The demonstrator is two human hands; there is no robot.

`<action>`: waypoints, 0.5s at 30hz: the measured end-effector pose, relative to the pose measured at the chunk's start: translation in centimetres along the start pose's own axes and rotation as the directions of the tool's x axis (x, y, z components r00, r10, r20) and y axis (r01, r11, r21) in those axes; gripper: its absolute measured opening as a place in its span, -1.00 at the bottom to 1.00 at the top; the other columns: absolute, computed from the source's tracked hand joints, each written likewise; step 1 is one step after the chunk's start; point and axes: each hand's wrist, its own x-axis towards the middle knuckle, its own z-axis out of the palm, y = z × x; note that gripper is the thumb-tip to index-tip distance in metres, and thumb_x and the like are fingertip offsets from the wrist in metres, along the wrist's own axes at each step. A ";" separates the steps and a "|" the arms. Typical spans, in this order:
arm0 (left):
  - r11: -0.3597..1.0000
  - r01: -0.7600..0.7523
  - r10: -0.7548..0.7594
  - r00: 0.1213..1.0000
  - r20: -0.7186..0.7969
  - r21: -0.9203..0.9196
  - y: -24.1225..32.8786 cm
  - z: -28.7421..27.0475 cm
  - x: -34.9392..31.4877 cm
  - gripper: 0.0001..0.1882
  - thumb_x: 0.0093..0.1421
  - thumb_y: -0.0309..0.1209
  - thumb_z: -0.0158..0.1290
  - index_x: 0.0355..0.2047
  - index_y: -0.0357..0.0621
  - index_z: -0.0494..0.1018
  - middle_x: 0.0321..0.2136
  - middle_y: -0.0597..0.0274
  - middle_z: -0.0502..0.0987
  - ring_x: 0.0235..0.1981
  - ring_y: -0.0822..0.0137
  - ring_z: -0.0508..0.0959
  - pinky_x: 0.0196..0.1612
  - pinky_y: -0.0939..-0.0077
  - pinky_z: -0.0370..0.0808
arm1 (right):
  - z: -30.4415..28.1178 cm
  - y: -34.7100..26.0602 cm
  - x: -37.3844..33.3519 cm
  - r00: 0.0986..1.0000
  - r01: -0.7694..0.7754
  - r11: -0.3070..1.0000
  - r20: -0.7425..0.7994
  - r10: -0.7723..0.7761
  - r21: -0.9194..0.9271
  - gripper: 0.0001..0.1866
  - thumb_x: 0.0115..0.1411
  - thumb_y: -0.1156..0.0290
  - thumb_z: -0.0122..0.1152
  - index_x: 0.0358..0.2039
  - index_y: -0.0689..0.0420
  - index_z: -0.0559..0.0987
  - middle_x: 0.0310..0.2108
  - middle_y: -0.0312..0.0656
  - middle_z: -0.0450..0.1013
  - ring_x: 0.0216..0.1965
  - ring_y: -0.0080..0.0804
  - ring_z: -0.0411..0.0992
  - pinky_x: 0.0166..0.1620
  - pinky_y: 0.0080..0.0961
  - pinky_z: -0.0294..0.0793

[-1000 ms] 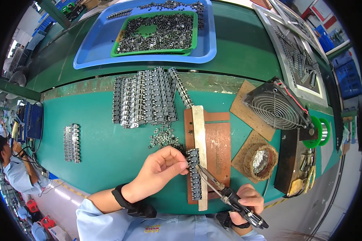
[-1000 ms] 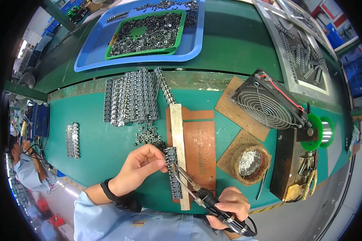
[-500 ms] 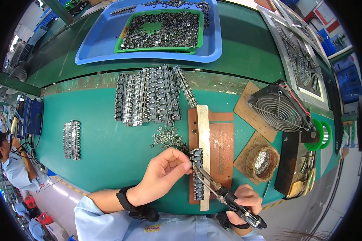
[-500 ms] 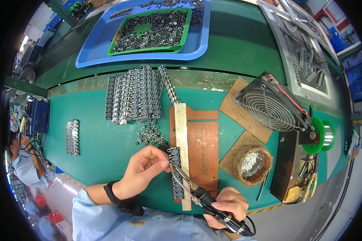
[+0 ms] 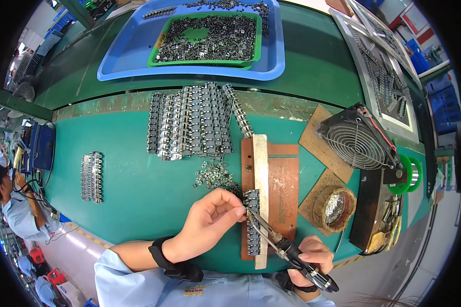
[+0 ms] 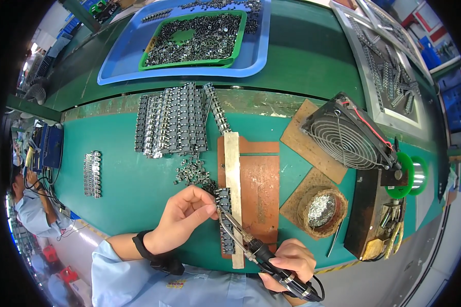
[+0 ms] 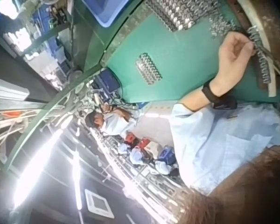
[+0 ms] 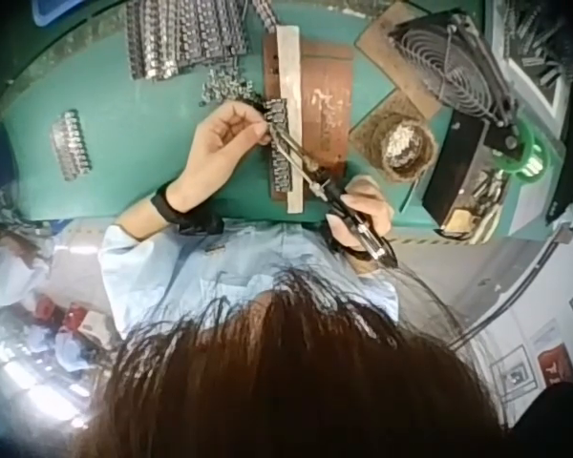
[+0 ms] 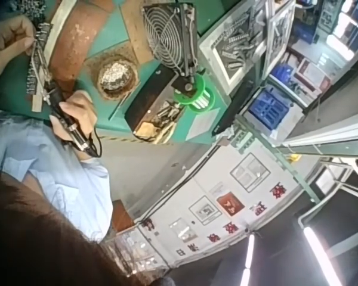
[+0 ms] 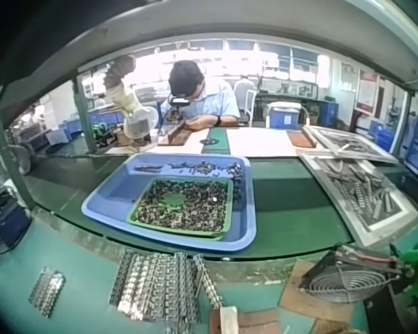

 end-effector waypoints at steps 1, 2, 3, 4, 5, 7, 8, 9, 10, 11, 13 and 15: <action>1.000 0.002 -0.002 1.000 -0.012 0.004 0.0 0.1 0.0 -0.93 0.16 -0.54 -0.09 -0.35 -0.26 0.27 -0.40 0.28 0.40 -0.34 0.52 0.42 -0.23 0.65 0.37 | 0.0 0.0 -0.1 1.000 0.004 1.000 -0.010 -0.004 0.002 -0.61 -0.30 0.36 0.38 -0.42 0.15 0.43 -0.72 -0.26 0.30 -0.72 -0.42 0.26 -0.63 -0.54 0.23; 1.000 0.004 -0.004 1.000 -0.024 0.007 0.0 0.2 0.0 -0.94 0.15 -0.53 -0.08 -0.37 -0.24 0.27 -0.42 0.28 0.40 -0.36 0.51 0.42 -0.24 0.65 0.37 | -0.1 0.1 -0.1 1.000 0.008 1.000 -0.020 -0.008 0.004 -0.61 -0.30 0.36 0.38 -0.43 0.15 0.43 -0.72 -0.26 0.30 -0.72 -0.42 0.26 -0.63 -0.54 0.23; 1.000 0.004 -0.004 1.000 -0.025 0.007 0.0 0.2 0.0 -0.94 0.15 -0.53 -0.08 -0.37 -0.24 0.27 -0.42 0.28 0.40 -0.36 0.51 0.42 -0.24 0.65 0.37 | -0.1 0.1 -0.2 1.000 0.008 1.000 -0.019 -0.008 0.005 -0.61 -0.30 0.36 0.38 -0.43 0.15 0.43 -0.72 -0.26 0.30 -0.72 -0.42 0.26 -0.63 -0.54 0.23; 1.000 0.002 -0.002 1.000 -0.029 0.007 0.0 0.2 0.0 -0.93 0.15 -0.53 -0.08 -0.37 -0.24 0.27 -0.42 0.28 0.40 -0.36 0.51 0.42 -0.24 0.65 0.37 | -0.2 0.1 -0.2 0.999 0.007 1.000 -0.039 -0.006 0.014 -0.61 -0.30 0.35 0.38 -0.43 0.15 0.43 -0.72 -0.26 0.30 -0.72 -0.42 0.26 -0.63 -0.54 0.23; 1.000 0.001 -0.001 0.999 -0.033 0.007 -0.1 0.2 0.0 -0.93 0.15 -0.53 -0.08 -0.37 -0.24 0.27 -0.42 0.28 0.40 -0.35 0.51 0.42 -0.24 0.64 0.37 | -0.3 0.0 -0.3 0.998 0.006 1.000 -0.059 -0.005 0.022 -0.61 -0.30 0.35 0.38 -0.43 0.15 0.42 -0.73 -0.26 0.30 -0.73 -0.42 0.26 -0.63 -0.54 0.22; 1.000 -0.001 0.001 0.999 -0.037 0.007 -0.1 0.3 0.0 -0.93 0.15 -0.53 -0.08 -0.37 -0.24 0.27 -0.42 0.28 0.40 -0.35 0.51 0.42 -0.24 0.64 0.37 | -0.4 0.0 -0.4 0.997 0.006 1.000 -0.079 -0.004 0.030 -0.61 -0.30 0.35 0.38 -0.43 0.15 0.42 -0.73 -0.26 0.29 -0.73 -0.42 0.25 -0.62 -0.54 0.22; 1.000 -0.001 0.001 0.999 -0.037 0.008 -0.1 0.3 -0.1 -0.93 0.15 -0.53 -0.09 -0.36 -0.25 0.27 -0.42 0.28 0.40 -0.35 0.51 0.42 -0.24 0.64 0.37 | -0.4 0.1 -0.5 0.997 0.010 1.000 -0.073 -0.008 0.026 -0.61 -0.30 0.34 0.39 -0.44 0.15 0.42 -0.73 -0.26 0.29 -0.73 -0.42 0.25 -0.62 -0.54 0.22; 1.000 0.000 0.001 0.999 -0.038 0.008 -0.1 0.3 -0.1 -0.93 0.15 -0.53 -0.09 -0.36 -0.25 0.27 -0.42 0.28 0.40 -0.35 0.51 0.42 -0.24 0.64 0.37 | -0.3 0.1 -0.6 0.998 0.014 1.000 -0.067 -0.013 0.022 -0.61 -0.29 0.33 0.39 -0.44 0.15 0.42 -0.73 -0.27 0.29 -0.73 -0.43 0.25 -0.62 -0.54 0.22; 1.000 -0.001 0.001 0.999 -0.039 0.008 -0.1 0.3 -0.1 -0.93 0.15 -0.53 -0.09 -0.36 -0.25 0.27 -0.42 0.28 0.40 -0.35 0.51 0.42 -0.24 0.64 0.38 | -0.3 0.1 -0.6 0.998 0.019 1.000 -0.060 -0.018 0.018 -0.61 -0.29 0.33 0.39 -0.44 0.15 0.42 -0.74 -0.27 0.29 -0.74 -0.43 0.25 -0.62 -0.54 0.22; 1.000 -0.002 0.002 0.999 -0.040 0.007 -0.1 0.2 -0.1 -0.93 0.15 -0.53 -0.09 -0.36 -0.25 0.27 -0.42 0.28 0.40 -0.35 0.51 0.42 -0.24 0.64 0.38 | -0.3 0.1 -0.5 0.998 0.019 1.000 -0.058 -0.018 0.019 -0.61 -0.29 0.33 0.39 -0.44 0.15 0.42 -0.74 -0.27 0.29 -0.74 -0.43 0.25 -0.62 -0.54 0.22; 1.000 -0.012 0.012 1.000 -0.013 0.009 -0.2 0.0 -0.1 -0.94 0.16 -0.56 -0.11 -0.34 -0.27 0.26 -0.38 0.28 0.39 -0.32 0.53 0.41 -0.21 0.66 0.37 | -0.2 0.0 -0.4 0.999 0.009 1.000 -0.041 -0.008 0.007 -0.61 -0.28 0.32 0.39 -0.44 0.15 0.42 -0.74 -0.28 0.29 -0.74 -0.43 0.25 -0.62 -0.54 0.22; 1.000 -0.016 0.016 1.000 0.001 0.009 -0.3 0.0 -0.1 -0.93 0.16 -0.58 -0.11 -0.33 -0.28 0.26 -0.37 0.29 0.39 -0.31 0.54 0.41 -0.20 0.67 0.37 | -0.1 -0.1 -0.3 0.999 0.002 1.000 -0.032 -0.002 0.001 -0.61 -0.28 0.32 0.39 -0.44 0.15 0.42 -0.75 -0.28 0.28 -0.74 -0.43 0.25 -0.62 -0.54 0.22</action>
